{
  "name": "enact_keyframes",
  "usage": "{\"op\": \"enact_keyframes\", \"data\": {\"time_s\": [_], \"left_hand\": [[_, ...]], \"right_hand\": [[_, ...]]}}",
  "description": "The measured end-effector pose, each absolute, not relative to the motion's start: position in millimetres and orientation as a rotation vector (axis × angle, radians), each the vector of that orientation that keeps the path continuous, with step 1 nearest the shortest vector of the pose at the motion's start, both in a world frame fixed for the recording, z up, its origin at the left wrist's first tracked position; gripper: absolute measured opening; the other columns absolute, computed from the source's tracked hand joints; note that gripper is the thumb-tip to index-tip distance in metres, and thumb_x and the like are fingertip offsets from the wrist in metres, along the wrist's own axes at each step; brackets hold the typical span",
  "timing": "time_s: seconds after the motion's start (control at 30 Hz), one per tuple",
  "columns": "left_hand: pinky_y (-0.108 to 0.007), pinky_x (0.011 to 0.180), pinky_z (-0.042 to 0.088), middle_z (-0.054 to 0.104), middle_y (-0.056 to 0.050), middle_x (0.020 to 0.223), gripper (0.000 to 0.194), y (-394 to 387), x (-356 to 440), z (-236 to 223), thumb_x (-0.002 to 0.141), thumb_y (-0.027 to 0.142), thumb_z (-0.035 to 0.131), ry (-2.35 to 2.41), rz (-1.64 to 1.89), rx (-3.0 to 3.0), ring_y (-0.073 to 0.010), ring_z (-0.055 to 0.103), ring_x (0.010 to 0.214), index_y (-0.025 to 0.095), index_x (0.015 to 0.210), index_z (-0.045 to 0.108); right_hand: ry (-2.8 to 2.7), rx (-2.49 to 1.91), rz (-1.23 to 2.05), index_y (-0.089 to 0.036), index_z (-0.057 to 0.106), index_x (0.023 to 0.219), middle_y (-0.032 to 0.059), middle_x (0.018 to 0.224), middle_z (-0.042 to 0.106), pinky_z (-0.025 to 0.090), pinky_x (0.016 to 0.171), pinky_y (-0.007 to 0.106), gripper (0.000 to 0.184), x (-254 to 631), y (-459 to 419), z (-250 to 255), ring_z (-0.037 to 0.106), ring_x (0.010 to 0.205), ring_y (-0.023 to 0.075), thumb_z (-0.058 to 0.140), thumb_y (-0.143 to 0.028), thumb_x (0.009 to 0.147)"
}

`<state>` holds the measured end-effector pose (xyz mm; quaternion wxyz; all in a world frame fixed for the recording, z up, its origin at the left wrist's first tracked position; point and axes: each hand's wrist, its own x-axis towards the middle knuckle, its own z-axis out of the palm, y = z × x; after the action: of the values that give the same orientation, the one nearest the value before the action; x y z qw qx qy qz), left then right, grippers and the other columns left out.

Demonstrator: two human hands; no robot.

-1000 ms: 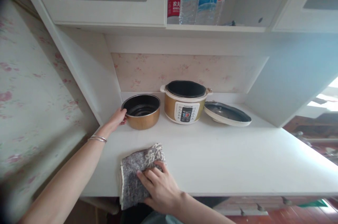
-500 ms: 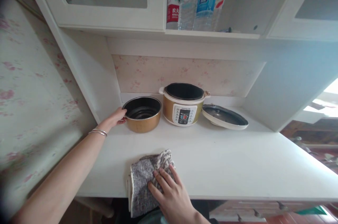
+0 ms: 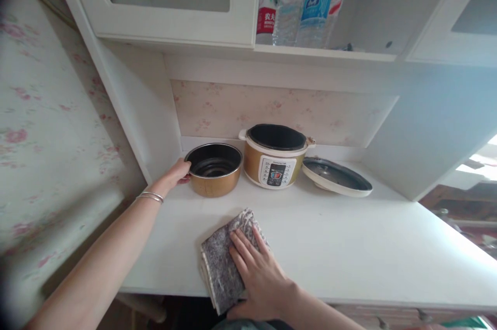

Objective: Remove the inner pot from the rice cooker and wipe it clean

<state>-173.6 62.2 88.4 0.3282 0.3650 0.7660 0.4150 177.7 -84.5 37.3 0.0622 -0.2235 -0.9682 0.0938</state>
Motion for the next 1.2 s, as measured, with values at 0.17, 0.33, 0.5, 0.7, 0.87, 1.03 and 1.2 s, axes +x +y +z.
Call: {"op": "enact_keyframes", "data": {"time_s": [0.17, 0.33, 0.5, 0.7, 0.87, 1.03, 1.2], "left_hand": [[-0.026, 0.052, 0.050, 0.060, -0.006, 0.071, 0.026, 61.8, -173.0, 89.5, 0.082, 0.030, 0.048, 2.018, 1.061, 0.959, -0.0121, 0.054, 0.051, 0.016, 0.103, 0.054], [-0.027, 0.051, 0.050, 0.060, -0.007, 0.071, 0.026, 60.8, -170.7, 91.4, 0.082, 0.028, 0.046, 2.026, 1.053, 0.963, -0.0124, 0.053, 0.049, 0.015, 0.103, 0.054], [-0.027, 0.051, 0.050, 0.061, -0.007, 0.072, 0.027, 60.6, -170.6, 90.9, 0.082, 0.029, 0.047, 2.029, 1.065, 0.959, -0.0134, 0.055, 0.051, 0.016, 0.105, 0.054], [-0.028, 0.051, 0.051, 0.061, -0.008, 0.074, 0.026, 59.6, -168.9, 92.7, 0.080, 0.027, 0.048, 2.029, 1.067, 0.951, -0.0138, 0.056, 0.052, 0.015, 0.103, 0.054], [-0.027, 0.050, 0.050, 0.061, -0.007, 0.072, 0.024, 58.3, -168.0, 93.4, 0.081, 0.027, 0.047, 2.022, 1.073, 0.950, -0.0141, 0.056, 0.052, 0.016, 0.101, 0.054], [-0.027, 0.050, 0.050, 0.060, -0.006, 0.068, 0.021, 58.6, -166.4, 94.7, 0.081, 0.028, 0.048, 2.033, 1.069, 0.934, -0.0147, 0.056, 0.051, 0.017, 0.098, 0.054], [-0.028, 0.050, 0.051, 0.058, -0.005, 0.066, 0.024, 59.1, -165.8, 95.6, 0.082, 0.029, 0.048, 2.038, 1.067, 0.911, -0.0138, 0.055, 0.049, 0.016, 0.102, 0.053]], "right_hand": [[-2.828, -0.771, 0.058, -0.011, 0.018, 0.149, 0.0138, 0.154, 0.013, 0.001, 0.117, 0.050, 0.087, 177.2, -106.5, 2.0, 0.016, 0.141, 0.0320, 0.058, -0.040, 0.077], [-2.739, -0.601, -0.140, -0.015, 0.030, 0.145, 0.0098, 0.143, 0.041, 0.018, 0.116, 0.046, 0.069, 190.0, -111.9, -11.6, 0.040, 0.131, 0.0236, 0.047, -0.013, 0.078], [-2.719, -0.408, -0.112, -0.018, 0.042, 0.137, 0.0081, 0.127, 0.059, 0.032, 0.111, 0.042, 0.047, 201.9, -112.2, 1.7, 0.054, 0.119, 0.0190, 0.044, -0.018, 0.089], [-2.634, -0.438, 0.157, -0.018, 0.037, 0.135, 0.0122, 0.127, 0.059, 0.038, 0.108, 0.039, 0.050, 212.1, -103.9, 22.2, 0.053, 0.121, 0.0199, 0.047, -0.016, 0.086], [-2.221, -0.812, 0.436, -0.019, 0.043, 0.122, 0.0149, 0.123, 0.058, 0.052, 0.087, 0.031, 0.045, 219.8, -89.4, 39.0, 0.060, 0.109, 0.0215, 0.058, -0.022, 0.080], [-2.098, -1.148, 0.626, -0.023, 0.047, 0.123, 0.0092, 0.112, 0.064, 0.052, 0.085, 0.038, 0.044, 210.3, -78.5, 41.5, 0.063, 0.101, 0.0242, 0.058, -0.034, 0.082], [-2.515, -0.928, 0.559, -0.023, 0.040, 0.139, 0.0112, 0.139, 0.047, 0.030, 0.111, 0.048, 0.075, 184.7, -86.7, 36.7, 0.044, 0.128, 0.0296, 0.068, -0.036, 0.070]]}}
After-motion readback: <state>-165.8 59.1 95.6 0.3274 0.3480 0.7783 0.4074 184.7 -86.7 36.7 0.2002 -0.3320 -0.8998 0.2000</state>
